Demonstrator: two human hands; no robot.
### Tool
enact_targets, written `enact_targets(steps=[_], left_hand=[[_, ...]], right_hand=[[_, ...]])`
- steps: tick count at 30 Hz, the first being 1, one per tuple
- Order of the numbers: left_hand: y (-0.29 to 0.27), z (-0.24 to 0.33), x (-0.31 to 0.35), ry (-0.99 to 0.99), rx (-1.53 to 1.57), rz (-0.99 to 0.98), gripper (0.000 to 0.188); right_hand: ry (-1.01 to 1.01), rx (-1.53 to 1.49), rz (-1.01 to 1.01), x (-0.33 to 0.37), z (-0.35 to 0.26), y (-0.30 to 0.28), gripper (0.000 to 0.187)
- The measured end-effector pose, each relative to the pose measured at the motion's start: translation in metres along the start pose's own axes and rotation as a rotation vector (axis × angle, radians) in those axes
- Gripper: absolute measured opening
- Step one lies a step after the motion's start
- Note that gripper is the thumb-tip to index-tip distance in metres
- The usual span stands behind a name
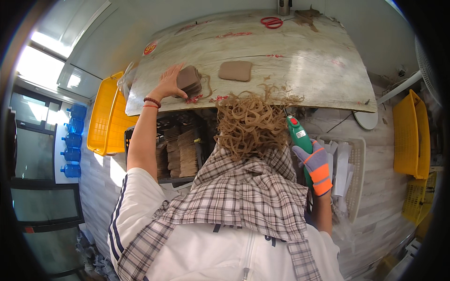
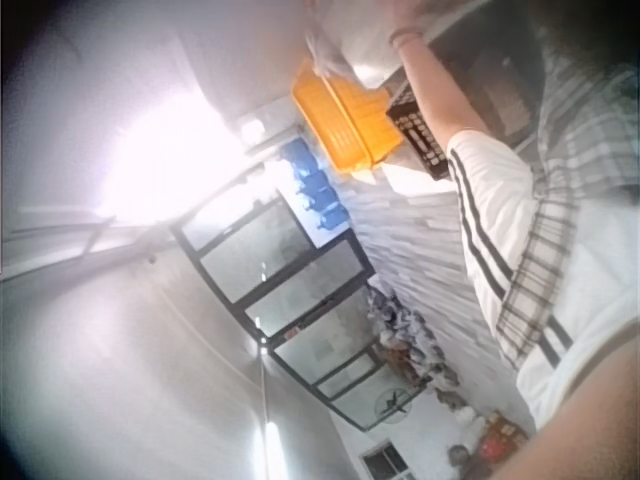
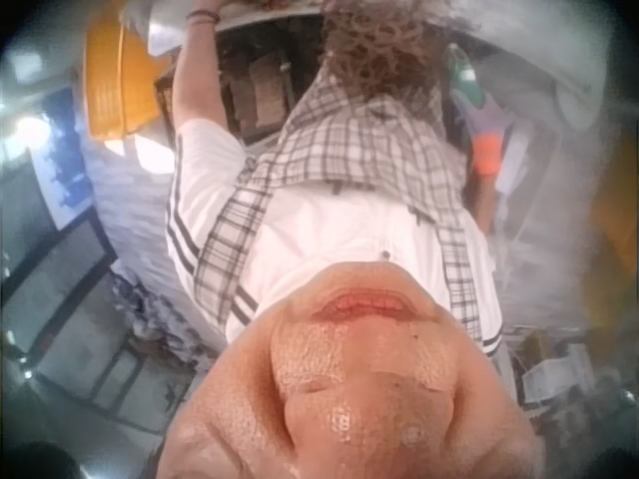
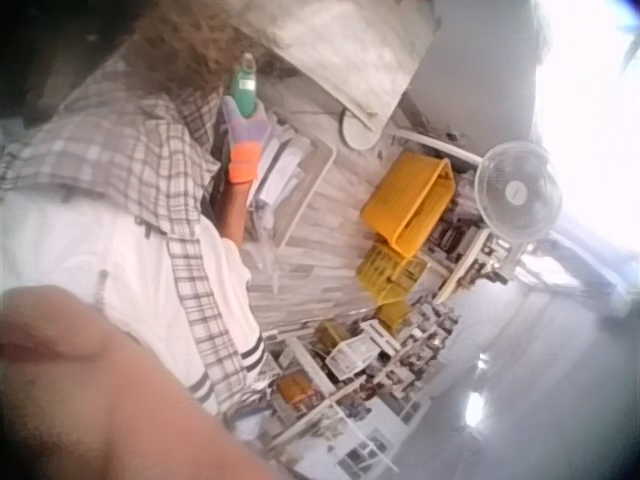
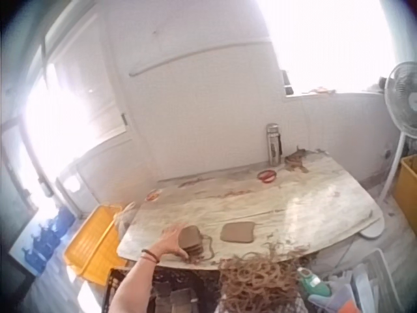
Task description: The person uses a handheld rotary tool to trim the edges of rectangular cork pieces one at a time. Finished pieces are stacked on the table, and additional pieces are taken from a black crate below the work surface.
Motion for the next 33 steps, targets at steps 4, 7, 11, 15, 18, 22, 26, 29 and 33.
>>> enact_targets(steps=[4, 7, 11, 15, 18, 22, 26, 29, 33], left_hand=[[-0.036, 0.053, -0.014, 0.075, 0.042, 0.127, 0.091], [0.012, 0.107, -0.051, 0.309, -0.089, 0.096, 0.067], [0.079, 0.142, -0.077, 0.201, -0.035, 0.01, 0.07], [0.075, 0.15, -0.074, 0.001, 0.084, -0.076, 0.07], [0.074, 0.141, -0.059, -0.108, 0.291, -0.129, 0.061], [0.078, 0.125, -0.032, -0.331, 0.989, -0.083, 0.037], [0.053, 0.15, 0.007, -0.329, 2.225, 0.012, 0.03], [0.026, 0.186, 0.031, -0.272, 2.532, 0.03, 0.037], [0.009, 0.226, 0.05, -0.278, 2.802, 0.012, 0.036]], right_hand=[[-0.009, 0.01, -0.003, -0.003, 0.006, -0.002, 0.041], [-0.044, 0.061, -0.011, -0.007, 0.005, -0.001, 0.037], [-0.051, 0.09, -0.002, -0.002, -0.004, 0.0, 0.045], [-0.057, 0.052, 0.019, -0.002, 0.007, -0.004, 0.048], [-0.044, 0.048, -0.01, -0.003, 0.006, 0.001, 0.047], [-0.065, 0.036, -0.025, -0.011, -0.005, 0.009, 0.047], [-0.154, 0.089, 0.016, -0.02, -0.027, 0.014, 0.047], [-0.281, 0.147, 0.058, -0.026, -0.065, 0.022, 0.045], [-0.259, -0.08, 0.029, -0.024, -0.093, 0.035, 0.04]])
Point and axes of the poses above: each hand's wrist, its own x-axis away from the middle knuckle, its own y-axis out of the palm, z = x × y, the point moved 6 cm from there along -x, towards the middle knuckle, and after that the axes turned 11 degrees about -y, right-handed, at the moved point
